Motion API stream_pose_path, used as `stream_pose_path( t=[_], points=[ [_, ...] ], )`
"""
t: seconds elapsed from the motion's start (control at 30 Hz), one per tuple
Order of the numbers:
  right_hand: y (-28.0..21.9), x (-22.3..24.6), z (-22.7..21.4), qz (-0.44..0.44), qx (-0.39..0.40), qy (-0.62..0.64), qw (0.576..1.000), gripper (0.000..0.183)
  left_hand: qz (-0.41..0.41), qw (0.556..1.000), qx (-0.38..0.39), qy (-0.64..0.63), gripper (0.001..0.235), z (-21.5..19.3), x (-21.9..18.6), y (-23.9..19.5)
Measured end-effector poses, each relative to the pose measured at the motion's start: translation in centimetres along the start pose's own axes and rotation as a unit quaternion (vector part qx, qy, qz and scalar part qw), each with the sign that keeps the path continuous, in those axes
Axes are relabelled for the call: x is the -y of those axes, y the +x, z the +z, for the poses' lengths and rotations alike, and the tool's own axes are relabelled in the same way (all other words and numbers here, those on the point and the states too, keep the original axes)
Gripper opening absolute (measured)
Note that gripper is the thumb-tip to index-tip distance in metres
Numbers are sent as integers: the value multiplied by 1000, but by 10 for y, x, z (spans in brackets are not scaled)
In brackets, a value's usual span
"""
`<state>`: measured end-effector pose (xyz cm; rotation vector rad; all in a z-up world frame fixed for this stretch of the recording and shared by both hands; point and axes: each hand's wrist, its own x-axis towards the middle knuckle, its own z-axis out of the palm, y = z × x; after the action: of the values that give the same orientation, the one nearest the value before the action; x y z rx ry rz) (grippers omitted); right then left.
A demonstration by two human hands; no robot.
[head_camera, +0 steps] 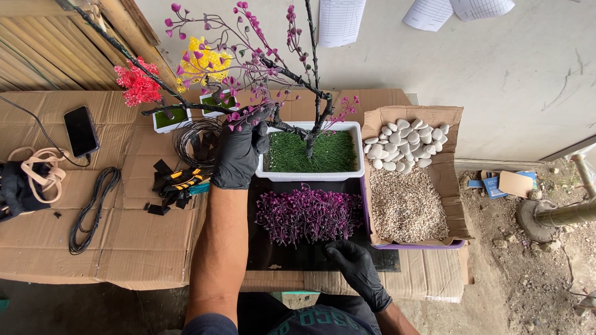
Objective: The person assembles a miniature bonsai tree by attaching small purple artificial flowers to the branches of a black wire tree in a white rectangular pot. The person repeatedly picks up flower pieces from a tray and secures them onto the branches, gradually increasing the floral coverage.
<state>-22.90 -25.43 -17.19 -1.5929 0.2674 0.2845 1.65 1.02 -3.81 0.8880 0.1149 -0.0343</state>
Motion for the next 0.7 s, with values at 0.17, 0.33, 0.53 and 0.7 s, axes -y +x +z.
stream_pose_path(
  t=[0.17,0.33,0.53,0.7],
  points=[
    [-1,17,4,-4,13,-12,1000,12,14,1000,-18,4,30,9,-5,-6],
    [2,24,10,-23,17,-2,1000,12,28,1000,10,-1,36,4,-2,-1],
    [8,46,20,-37,48,1,998,10,31,999,-19,14,28,13,-6,-5],
    [31,67,29,-101,27,-28,994,11,76,996,-7,49,26,22,-10,-15]
  ],
)
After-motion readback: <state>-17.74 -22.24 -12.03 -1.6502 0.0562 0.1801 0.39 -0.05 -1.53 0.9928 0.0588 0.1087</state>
